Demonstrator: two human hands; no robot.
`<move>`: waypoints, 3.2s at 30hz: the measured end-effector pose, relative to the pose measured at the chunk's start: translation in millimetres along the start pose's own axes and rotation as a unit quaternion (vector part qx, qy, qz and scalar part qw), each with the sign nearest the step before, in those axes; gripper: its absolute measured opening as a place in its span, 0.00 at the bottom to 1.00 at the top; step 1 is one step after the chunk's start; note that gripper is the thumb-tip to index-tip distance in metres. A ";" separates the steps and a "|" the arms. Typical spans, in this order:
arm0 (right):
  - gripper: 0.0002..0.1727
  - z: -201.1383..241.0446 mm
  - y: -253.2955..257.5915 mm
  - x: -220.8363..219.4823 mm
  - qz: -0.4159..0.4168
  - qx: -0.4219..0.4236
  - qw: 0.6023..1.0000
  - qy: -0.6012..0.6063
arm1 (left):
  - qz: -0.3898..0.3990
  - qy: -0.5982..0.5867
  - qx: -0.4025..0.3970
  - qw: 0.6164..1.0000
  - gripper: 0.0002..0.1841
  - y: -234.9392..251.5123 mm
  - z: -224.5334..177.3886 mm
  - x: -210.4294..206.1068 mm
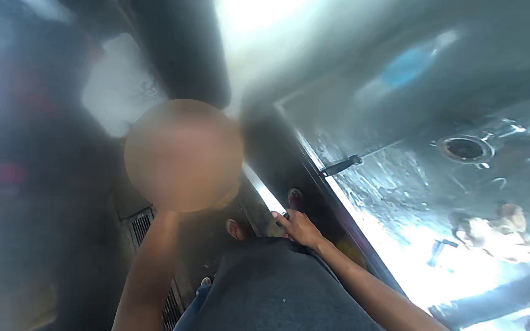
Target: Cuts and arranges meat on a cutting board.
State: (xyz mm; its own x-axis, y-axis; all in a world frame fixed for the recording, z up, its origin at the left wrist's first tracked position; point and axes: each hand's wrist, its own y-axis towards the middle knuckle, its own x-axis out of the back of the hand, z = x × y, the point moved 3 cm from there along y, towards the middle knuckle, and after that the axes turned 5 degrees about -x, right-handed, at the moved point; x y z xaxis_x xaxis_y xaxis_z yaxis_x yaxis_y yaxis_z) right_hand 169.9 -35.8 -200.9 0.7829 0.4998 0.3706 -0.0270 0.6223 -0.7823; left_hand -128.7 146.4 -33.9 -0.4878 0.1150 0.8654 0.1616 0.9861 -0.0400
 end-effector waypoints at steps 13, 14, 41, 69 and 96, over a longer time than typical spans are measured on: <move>0.37 113.8 21.9 -16.6 0.005 0.035 0.990 -0.136 | -0.063 0.019 -0.087 0.994 0.18 -58.2 78.3 -75.3; 0.37 134.7 30.2 -16.5 0.011 0.037 0.988 -0.149 | -0.082 0.003 -0.056 0.995 0.19 -45.4 81.8 -77.5; 0.39 180.6 80.3 -28.5 0.098 0.055 0.957 -0.267 | -0.202 0.044 0.004 0.978 0.40 20.5 93.8 -116.5; 0.39 -12.8 -18.5 20.2 0.027 -0.001 0.981 -0.194 | 0.084 0.060 0.254 0.962 0.28 -44.7 79.6 -95.6; 0.40 85.9 6.0 -19.8 0.016 0.013 0.988 -0.150 | 0.113 0.127 0.025 0.985 0.19 -54.7 89.7 -84.6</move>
State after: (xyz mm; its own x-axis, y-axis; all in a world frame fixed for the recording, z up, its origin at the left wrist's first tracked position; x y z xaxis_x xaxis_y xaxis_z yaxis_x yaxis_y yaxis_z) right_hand 100.9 9.7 -169.9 0.5613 0.6738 0.4805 -0.0687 0.6166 -0.7843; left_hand -173.2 93.5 -149.8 -0.2134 0.3048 0.9282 0.1952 0.9442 -0.2652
